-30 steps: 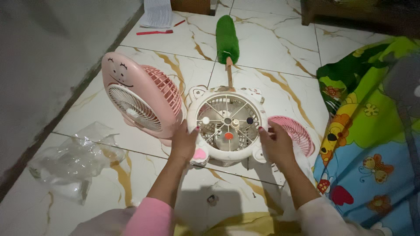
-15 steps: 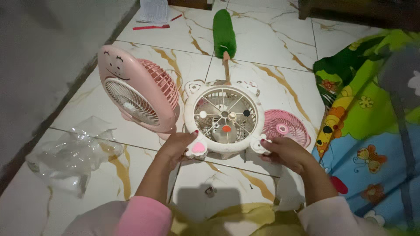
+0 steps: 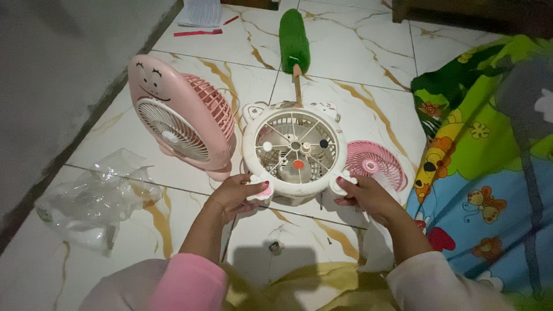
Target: The person unscrews the front grille of a small desk fan with a screwdriver, removes the grille and fan blade, wipes the blade and housing with a tissue, then reattaches the blade and grille and tightens the center screw.
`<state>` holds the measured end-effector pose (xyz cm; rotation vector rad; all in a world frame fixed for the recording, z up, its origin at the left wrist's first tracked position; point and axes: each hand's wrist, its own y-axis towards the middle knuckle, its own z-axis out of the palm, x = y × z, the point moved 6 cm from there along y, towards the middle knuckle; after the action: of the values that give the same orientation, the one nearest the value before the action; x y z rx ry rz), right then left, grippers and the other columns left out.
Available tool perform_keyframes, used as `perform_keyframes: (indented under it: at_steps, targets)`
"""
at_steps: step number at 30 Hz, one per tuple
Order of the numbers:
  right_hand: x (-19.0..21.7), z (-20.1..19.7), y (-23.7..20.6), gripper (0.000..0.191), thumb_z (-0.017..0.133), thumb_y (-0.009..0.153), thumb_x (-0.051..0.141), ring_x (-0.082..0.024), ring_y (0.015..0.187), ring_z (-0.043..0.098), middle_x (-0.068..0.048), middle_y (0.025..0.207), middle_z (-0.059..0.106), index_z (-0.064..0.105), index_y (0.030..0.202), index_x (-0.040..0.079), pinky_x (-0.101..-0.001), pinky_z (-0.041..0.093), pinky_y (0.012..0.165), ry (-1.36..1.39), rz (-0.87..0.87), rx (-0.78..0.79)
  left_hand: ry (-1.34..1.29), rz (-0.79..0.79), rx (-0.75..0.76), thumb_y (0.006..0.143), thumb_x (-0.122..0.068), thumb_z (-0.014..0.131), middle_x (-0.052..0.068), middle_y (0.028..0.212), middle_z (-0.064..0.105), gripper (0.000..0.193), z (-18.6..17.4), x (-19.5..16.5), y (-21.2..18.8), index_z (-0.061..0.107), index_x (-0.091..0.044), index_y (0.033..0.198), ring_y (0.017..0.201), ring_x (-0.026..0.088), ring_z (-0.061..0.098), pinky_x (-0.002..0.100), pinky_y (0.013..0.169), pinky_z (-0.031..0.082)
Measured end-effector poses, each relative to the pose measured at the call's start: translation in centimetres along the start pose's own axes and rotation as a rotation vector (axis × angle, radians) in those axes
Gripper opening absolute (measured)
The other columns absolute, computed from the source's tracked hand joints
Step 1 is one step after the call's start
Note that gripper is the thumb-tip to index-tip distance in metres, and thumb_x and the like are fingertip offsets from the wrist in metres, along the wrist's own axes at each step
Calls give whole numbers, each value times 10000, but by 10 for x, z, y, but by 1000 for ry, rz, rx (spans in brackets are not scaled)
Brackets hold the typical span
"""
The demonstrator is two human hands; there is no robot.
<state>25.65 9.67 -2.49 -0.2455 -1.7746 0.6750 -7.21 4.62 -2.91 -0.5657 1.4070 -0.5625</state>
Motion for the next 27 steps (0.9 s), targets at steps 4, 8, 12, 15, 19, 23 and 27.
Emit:
perform_keyframes:
  at_steps: [4, 8, 12, 15, 19, 23, 27]
  targets:
    - [-5, 1, 2, 543, 622, 938, 478, -161, 927, 726, -91, 1043, 726, 655, 1220, 15, -296, 563, 858, -20, 80, -22, -102, 38, 37, 811, -235, 838, 64, 942, 721, 425, 1, 1, 6, 675, -56, 1160, 711, 135, 647, 276, 644, 545]
    - [1, 6, 1, 541, 639, 947, 446, -169, 920, 698, -109, 1072, 707, 658, 1232, -13, -291, 535, 819, 48, 1, 33, -158, 68, 49, 806, -205, 834, 60, 971, 728, 420, -1, 3, 10, 671, -51, 1160, 739, 142, 678, 253, 598, 528]
    - [5, 10, -3, 482, 652, 949, 352, -173, 951, 703, -122, 1122, 698, 637, 1240, -32, -309, 602, 903, 162, 8, 32, -175, 50, 13, 821, -201, 822, 76, 1011, 747, 434, -7, 13, 18, 637, -61, 1188, 817, 167, 714, 258, 688, 604]
    - [6, 15, -5, 458, 664, 933, 292, -191, 980, 720, -128, 1142, 704, 626, 1236, -48, -322, 582, 903, 260, 38, 39, -247, -1, 115, 881, -213, 830, 181, 1001, 714, 474, -5, 25, 26, 610, 96, 1165, 860, 243, 744, 320, 771, 637]
    - [2, 18, -2, 450, 683, 912, 264, -212, 987, 710, -112, 1156, 711, 648, 1225, -57, -320, 571, 891, 348, 44, 28, -343, -37, 175, 858, -192, 791, 213, 1022, 725, 447, -2, 33, 37, 650, 97, 1168, 866, 262, 730, 339, 787, 639]
    - [-7, 16, 9, 429, 695, 929, 236, -252, 975, 704, -175, 1135, 697, 651, 1189, -102, -338, 623, 905, 425, 52, -11, -359, 42, 123, 844, -148, 767, 167, 1052, 723, 397, 2, 27, 42, 663, 46, 1174, 918, 255, 732, 348, 792, 644]
    - [-14, 18, 14, 412, 689, 934, 224, -252, 986, 700, -183, 1144, 692, 643, 1197, -90, -340, 589, 907, 492, 74, -2, -344, 33, 80, 863, -149, 764, 185, 1044, 718, 396, 1, 26, 38, 667, 59, 1186, 920, 254, 723, 335, 824, 640]
